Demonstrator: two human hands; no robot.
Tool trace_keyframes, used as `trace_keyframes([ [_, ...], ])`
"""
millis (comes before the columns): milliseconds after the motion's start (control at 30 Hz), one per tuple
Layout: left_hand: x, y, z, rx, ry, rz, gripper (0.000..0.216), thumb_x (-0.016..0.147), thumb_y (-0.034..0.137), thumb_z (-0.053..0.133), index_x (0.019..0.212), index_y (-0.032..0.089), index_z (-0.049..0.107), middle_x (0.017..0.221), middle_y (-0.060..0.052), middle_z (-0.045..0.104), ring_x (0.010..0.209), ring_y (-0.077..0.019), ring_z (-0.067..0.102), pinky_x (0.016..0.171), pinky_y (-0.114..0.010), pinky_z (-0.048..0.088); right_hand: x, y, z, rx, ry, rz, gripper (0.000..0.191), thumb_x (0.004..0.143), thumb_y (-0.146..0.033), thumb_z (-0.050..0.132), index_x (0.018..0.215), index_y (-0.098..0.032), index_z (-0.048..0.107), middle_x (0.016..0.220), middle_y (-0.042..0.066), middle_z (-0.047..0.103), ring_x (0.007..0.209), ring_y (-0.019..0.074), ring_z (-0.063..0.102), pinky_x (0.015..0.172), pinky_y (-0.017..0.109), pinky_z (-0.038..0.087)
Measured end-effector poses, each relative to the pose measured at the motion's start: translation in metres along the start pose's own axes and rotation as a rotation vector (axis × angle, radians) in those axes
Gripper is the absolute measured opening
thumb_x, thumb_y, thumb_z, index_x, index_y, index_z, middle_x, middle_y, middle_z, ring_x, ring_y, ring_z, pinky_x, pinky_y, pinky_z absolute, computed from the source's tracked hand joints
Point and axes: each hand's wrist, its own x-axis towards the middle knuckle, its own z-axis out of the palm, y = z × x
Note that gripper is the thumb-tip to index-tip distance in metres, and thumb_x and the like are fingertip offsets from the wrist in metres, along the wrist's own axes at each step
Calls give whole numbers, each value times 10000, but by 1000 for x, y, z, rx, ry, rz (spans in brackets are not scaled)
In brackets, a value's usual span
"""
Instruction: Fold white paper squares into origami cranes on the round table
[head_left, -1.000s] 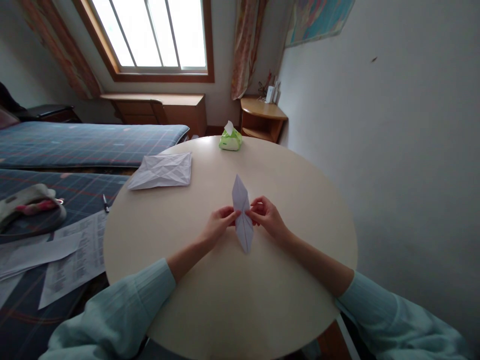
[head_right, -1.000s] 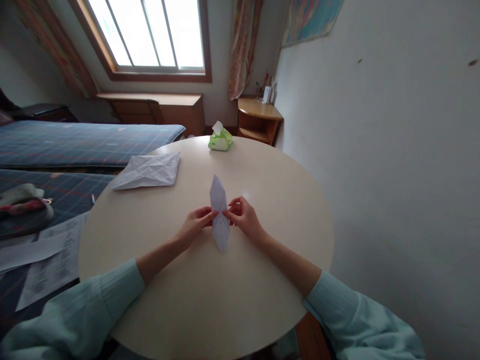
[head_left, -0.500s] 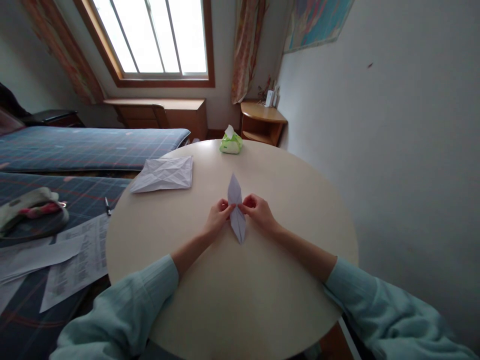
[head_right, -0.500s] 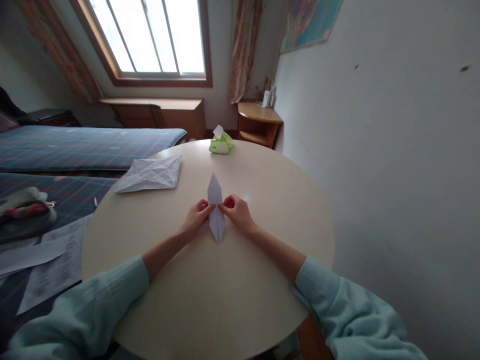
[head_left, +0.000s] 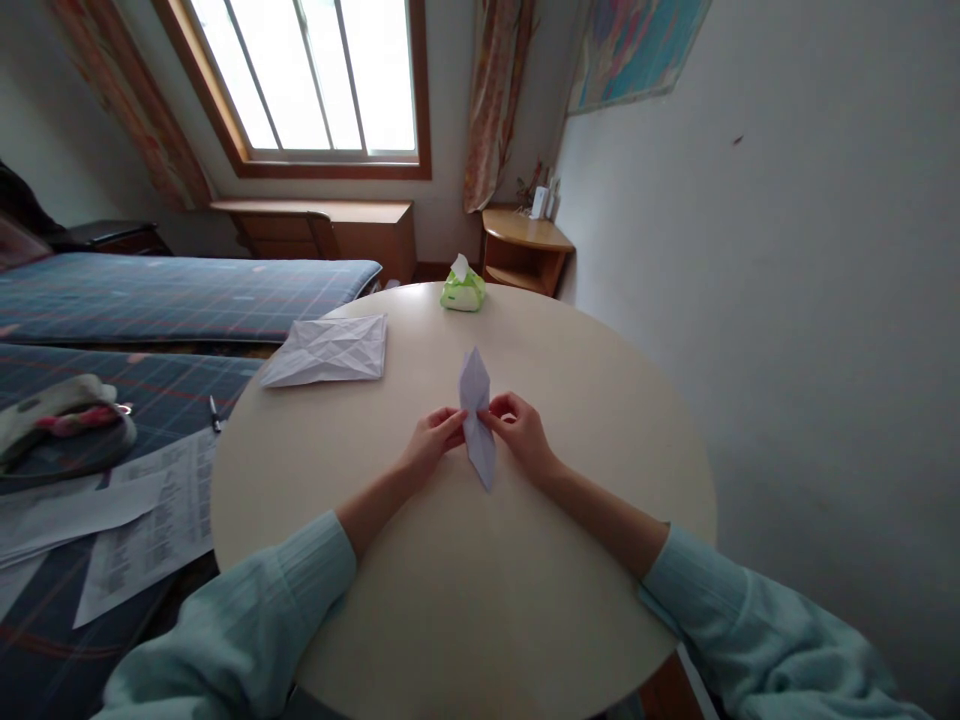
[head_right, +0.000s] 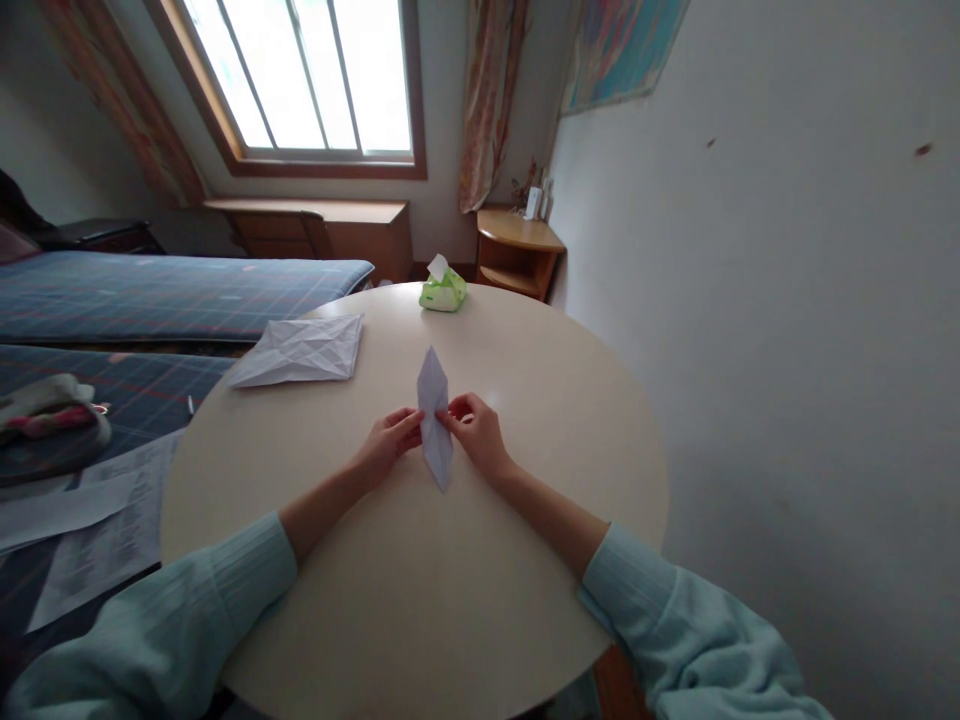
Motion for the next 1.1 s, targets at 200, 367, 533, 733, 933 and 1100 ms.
trace_keyframes([
  [200, -4, -3, 3, 82, 61, 61, 348, 479, 356, 746, 648, 116, 559, 601, 19, 589, 550, -73, 536, 581, -207, 430, -4, -9, 2, -154, 1, -57, 217, 660, -322, 553, 562, -173, 430, 523, -43, 419, 493, 85, 386, 472, 209, 312],
  [367, -9, -4, 10, 189, 160, 190, 261, 513, 283, 713, 596, 127, 521, 560, 31, 564, 513, -68, 507, 518, -187, 384, -12, -21, 4, -283, -26, -181, 252, 703, -281, 487, 516, -182, 349, 476, -57, 352, 457, 69, 322, 455, 203, 252],
  [533, -14, -5, 15, 326, 170, 357, 153, 593, 232, 648, 612, 132, 533, 595, 14, 580, 566, -91, 538, 552, -201, 410, -14, -25, 4, -359, -43, -275, 248, 690, -218, 471, 513, -187, 299, 469, -62, 331, 448, 63, 303, 454, 201, 234],
  [733, -21, -3, 19, 298, 40, 379, 243, 709, 366, 568, 776, 135, 599, 706, -13, 629, 660, -115, 571, 634, -231, 462, -11, -26, -1, -279, -22, -241, 268, 752, -276, 434, 540, -198, 292, 477, -61, 329, 448, 68, 307, 450, 201, 260],
  [933, -22, 2, 19, 218, 37, 387, 296, 617, 394, 665, 750, 138, 604, 786, -40, 660, 726, -149, 604, 681, -264, 486, -10, -24, -5, -66, -197, -193, 346, 788, -473, 420, 594, -189, 376, 542, -33, 416, 505, 81, 383, 476, 207, 335],
  [1100, -28, 6, 21, 320, -12, 471, 237, 659, 353, 646, 749, 135, 622, 937, -79, 642, 785, -159, 607, 716, -285, 500, -7, -21, -8, 143, -301, -136, 370, 711, -531, 517, 673, -164, 489, 565, -28, 448, 512, 82, 415, 472, 212, 356],
])
